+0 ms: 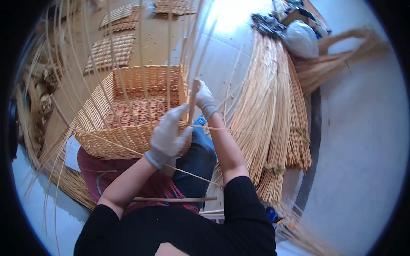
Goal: Weave a rectangular basket using long bamboo strips.
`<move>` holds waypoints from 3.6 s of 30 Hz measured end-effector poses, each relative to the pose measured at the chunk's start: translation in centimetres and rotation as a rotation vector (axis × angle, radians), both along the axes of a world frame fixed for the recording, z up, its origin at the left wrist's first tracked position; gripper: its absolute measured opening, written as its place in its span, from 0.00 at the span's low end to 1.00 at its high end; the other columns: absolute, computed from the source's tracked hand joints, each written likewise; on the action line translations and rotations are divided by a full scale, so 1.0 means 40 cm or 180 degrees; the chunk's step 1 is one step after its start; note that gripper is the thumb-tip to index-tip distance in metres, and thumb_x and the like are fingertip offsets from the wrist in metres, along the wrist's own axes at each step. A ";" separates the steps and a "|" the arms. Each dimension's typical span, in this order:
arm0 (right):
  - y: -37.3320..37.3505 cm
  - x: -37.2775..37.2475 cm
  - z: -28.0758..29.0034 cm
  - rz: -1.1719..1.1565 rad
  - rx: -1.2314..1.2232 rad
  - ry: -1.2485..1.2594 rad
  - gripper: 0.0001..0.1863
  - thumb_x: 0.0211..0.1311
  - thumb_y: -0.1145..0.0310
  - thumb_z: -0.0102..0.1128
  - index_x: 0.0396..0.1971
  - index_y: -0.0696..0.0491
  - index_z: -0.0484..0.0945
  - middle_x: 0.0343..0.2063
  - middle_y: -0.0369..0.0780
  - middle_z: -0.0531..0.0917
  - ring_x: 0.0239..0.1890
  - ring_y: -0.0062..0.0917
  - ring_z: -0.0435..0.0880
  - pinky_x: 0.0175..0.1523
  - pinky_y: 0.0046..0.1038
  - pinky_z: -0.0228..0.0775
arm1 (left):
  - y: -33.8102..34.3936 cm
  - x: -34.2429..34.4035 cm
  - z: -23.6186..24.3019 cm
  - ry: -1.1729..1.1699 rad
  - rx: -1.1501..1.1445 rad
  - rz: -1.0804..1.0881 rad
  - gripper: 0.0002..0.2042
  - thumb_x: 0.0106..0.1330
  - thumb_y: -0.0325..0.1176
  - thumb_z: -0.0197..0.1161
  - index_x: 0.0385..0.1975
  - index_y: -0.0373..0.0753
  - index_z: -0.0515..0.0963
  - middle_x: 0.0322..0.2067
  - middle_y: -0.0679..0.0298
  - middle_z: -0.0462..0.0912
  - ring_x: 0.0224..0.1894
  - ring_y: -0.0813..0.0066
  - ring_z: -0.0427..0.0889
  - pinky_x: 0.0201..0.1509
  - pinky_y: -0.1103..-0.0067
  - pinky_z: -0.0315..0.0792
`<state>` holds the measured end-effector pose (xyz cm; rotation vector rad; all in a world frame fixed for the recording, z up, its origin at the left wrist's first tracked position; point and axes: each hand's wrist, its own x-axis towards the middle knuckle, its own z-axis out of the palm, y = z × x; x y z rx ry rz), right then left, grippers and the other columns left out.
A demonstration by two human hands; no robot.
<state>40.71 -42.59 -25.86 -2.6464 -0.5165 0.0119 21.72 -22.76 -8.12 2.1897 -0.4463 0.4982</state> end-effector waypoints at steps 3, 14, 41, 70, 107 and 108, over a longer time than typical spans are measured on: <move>0.016 -0.250 0.278 -0.0302 0.2072 0.1259 0.23 0.60 0.72 0.68 0.55 0.54 0.74 0.41 0.38 0.82 0.43 0.25 0.82 0.51 0.29 0.75 | 0.084 -0.054 0.059 -0.0455 0.0675 0.0625 0.32 0.58 0.32 0.71 0.65 0.43 0.69 0.53 0.57 0.78 0.59 0.59 0.76 0.68 0.61 0.64; 0.157 -0.304 0.570 -0.0170 0.2036 -0.1331 0.34 0.64 0.83 0.56 0.71 0.55 0.62 0.71 0.47 0.66 0.73 0.31 0.64 0.73 0.30 0.60 | 0.033 -0.052 -0.081 -0.0287 0.1799 0.0614 0.41 0.61 0.33 0.64 0.76 0.49 0.55 0.47 0.62 0.76 0.56 0.64 0.74 0.72 0.51 0.55; 0.662 -0.648 0.497 0.0361 0.0842 0.0416 0.15 0.67 0.63 0.58 0.51 0.47 0.82 0.37 0.47 0.86 0.41 0.42 0.87 0.48 0.40 0.78 | 0.787 -0.257 -0.197 -0.0205 -0.2335 0.2526 0.14 0.68 0.35 0.68 0.46 0.31 0.78 0.41 0.57 0.84 0.41 0.73 0.82 0.46 0.76 0.77; 1.173 -0.631 0.478 0.1988 0.2528 0.0412 0.15 0.63 0.62 0.63 0.22 0.57 0.83 0.21 0.48 0.82 0.28 0.42 0.84 0.37 0.37 0.74 | 0.996 -0.218 -0.248 0.0983 -0.3347 -0.0928 0.32 0.56 0.43 0.65 0.59 0.31 0.72 0.54 0.59 0.80 0.56 0.68 0.79 0.63 0.73 0.72; 0.840 -0.440 0.546 -0.0329 0.3120 -0.0574 0.07 0.69 0.73 0.60 0.43 0.57 0.78 0.36 0.40 0.84 0.37 0.24 0.84 0.38 0.26 0.79 | 0.929 -0.131 -0.194 0.0552 -0.2273 -0.0416 0.24 0.60 0.27 0.72 0.56 0.45 0.72 0.59 0.63 0.70 0.64 0.70 0.68 0.69 0.70 0.67; 0.879 -0.407 0.595 0.0414 0.2673 -0.0992 0.13 0.67 0.71 0.62 0.50 0.54 0.77 0.44 0.45 0.83 0.40 0.29 0.86 0.41 0.29 0.81 | 0.914 -0.139 -0.183 0.0710 -0.2391 -0.0315 0.24 0.62 0.24 0.69 0.57 0.45 0.71 0.58 0.64 0.70 0.59 0.74 0.71 0.61 0.74 0.73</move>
